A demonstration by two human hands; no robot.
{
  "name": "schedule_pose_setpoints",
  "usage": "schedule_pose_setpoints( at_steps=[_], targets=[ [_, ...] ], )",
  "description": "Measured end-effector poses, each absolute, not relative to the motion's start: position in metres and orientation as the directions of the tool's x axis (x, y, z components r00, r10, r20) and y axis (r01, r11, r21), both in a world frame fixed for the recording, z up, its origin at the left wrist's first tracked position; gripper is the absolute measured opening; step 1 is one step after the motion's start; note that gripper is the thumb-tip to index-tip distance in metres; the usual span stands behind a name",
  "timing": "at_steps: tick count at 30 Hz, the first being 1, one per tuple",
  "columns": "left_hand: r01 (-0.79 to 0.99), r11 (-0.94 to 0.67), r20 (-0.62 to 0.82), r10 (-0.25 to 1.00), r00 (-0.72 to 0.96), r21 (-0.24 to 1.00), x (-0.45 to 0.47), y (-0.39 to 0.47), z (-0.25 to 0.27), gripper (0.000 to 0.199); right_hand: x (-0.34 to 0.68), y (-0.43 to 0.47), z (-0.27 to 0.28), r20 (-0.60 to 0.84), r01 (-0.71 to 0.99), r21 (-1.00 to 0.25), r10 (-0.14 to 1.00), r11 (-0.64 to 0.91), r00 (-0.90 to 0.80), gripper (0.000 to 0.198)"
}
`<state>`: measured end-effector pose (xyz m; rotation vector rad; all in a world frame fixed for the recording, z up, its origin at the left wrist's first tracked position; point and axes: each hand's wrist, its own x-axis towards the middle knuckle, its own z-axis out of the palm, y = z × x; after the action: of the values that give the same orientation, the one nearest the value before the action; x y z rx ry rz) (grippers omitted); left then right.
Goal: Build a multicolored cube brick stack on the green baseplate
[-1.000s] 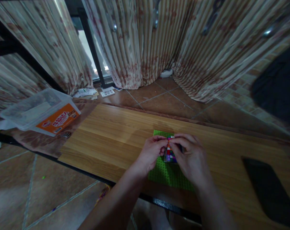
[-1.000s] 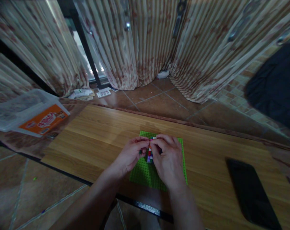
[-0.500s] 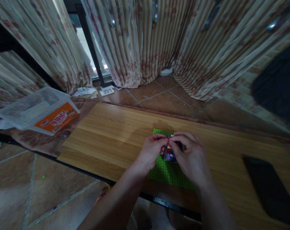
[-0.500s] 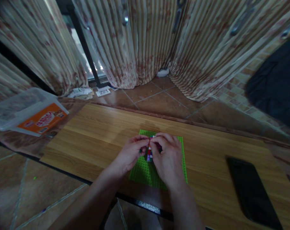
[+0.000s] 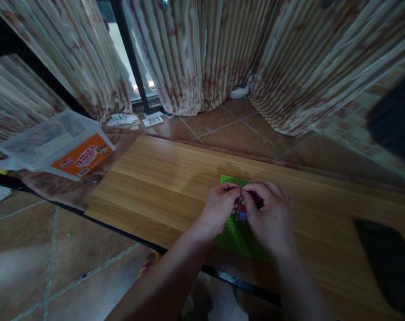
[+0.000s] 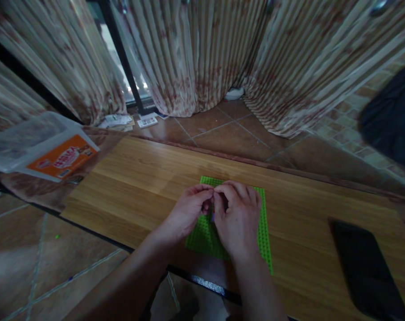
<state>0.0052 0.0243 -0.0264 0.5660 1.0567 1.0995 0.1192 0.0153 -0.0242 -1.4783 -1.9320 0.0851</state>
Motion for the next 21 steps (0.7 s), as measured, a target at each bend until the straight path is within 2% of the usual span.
schedule_pose_setpoints(
  at_steps=[5,21],
  targets=[
    [-0.441,0.392,-0.401,0.913,0.075,0.808,0.0049,0.026,-0.0256,0.008,0.1201,0.0153,-0.0252,0.478,0.827,-0.439,0.871,0.35,-0.115,0.013],
    [-0.471,0.377,-0.381,0.92,0.092,0.797,0.0046,0.0246,-0.0286,0.005,0.1259,0.0173,-0.0284,0.494,0.759,-0.535,0.866,0.371,-0.076,0.013]
  ],
)
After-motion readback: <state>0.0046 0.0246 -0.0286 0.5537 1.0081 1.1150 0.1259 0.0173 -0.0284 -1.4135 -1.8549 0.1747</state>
